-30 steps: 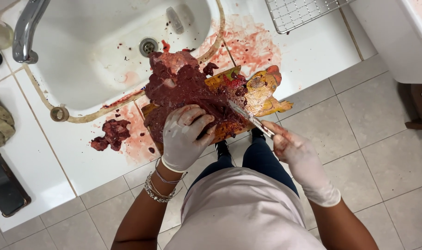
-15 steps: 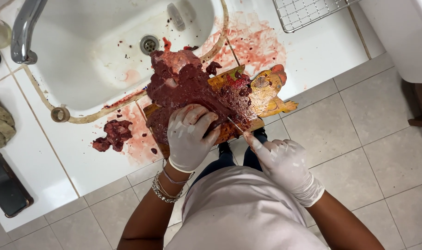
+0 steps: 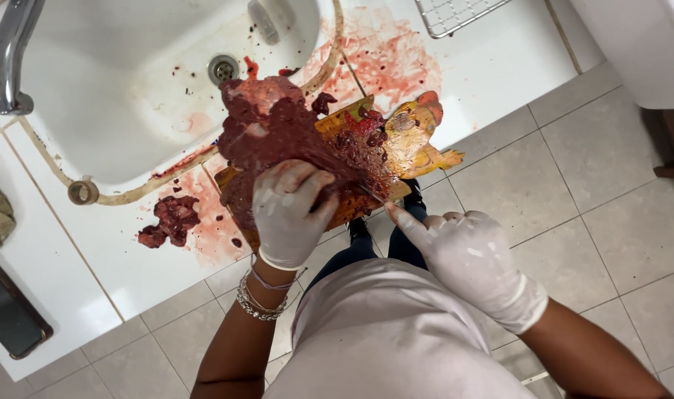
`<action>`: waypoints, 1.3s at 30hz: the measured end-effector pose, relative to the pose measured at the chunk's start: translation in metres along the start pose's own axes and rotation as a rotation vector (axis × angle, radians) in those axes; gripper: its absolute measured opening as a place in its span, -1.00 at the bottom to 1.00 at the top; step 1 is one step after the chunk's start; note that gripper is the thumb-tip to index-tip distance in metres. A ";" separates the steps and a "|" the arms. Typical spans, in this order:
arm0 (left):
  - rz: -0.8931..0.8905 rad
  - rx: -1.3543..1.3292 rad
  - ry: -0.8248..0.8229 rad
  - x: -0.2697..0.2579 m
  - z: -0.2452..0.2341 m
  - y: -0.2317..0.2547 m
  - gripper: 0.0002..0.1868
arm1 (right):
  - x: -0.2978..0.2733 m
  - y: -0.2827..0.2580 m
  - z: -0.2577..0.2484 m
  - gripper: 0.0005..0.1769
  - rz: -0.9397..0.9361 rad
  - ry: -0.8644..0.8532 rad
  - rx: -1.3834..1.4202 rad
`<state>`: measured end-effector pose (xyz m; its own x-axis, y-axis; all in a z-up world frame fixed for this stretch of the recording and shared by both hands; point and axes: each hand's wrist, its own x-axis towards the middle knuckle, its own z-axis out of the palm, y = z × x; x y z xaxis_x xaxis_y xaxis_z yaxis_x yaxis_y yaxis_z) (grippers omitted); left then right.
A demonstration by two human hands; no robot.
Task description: Trimming and slicing raw liver on a cutting board and placing the pieces onto a drying rack.
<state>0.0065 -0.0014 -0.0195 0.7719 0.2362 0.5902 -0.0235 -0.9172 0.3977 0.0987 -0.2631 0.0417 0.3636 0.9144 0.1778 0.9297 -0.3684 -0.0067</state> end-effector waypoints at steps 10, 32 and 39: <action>-0.002 -0.046 0.034 -0.002 -0.012 -0.002 -0.73 | -0.002 0.005 -0.021 -0.34 -0.039 -0.039 0.114; 0.083 -0.094 0.001 -0.004 -0.017 -0.006 -0.75 | 0.011 -0.014 0.027 -0.58 0.140 0.144 0.294; 0.079 -0.082 -0.035 0.000 -0.019 -0.006 -0.74 | 0.047 -0.028 0.037 -0.37 0.063 0.185 -0.001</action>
<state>-0.0050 0.0102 -0.0085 0.7873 0.1516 0.5976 -0.1360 -0.9027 0.4082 0.0916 -0.2037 0.0134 0.4041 0.8430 0.3551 0.9052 -0.4244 -0.0228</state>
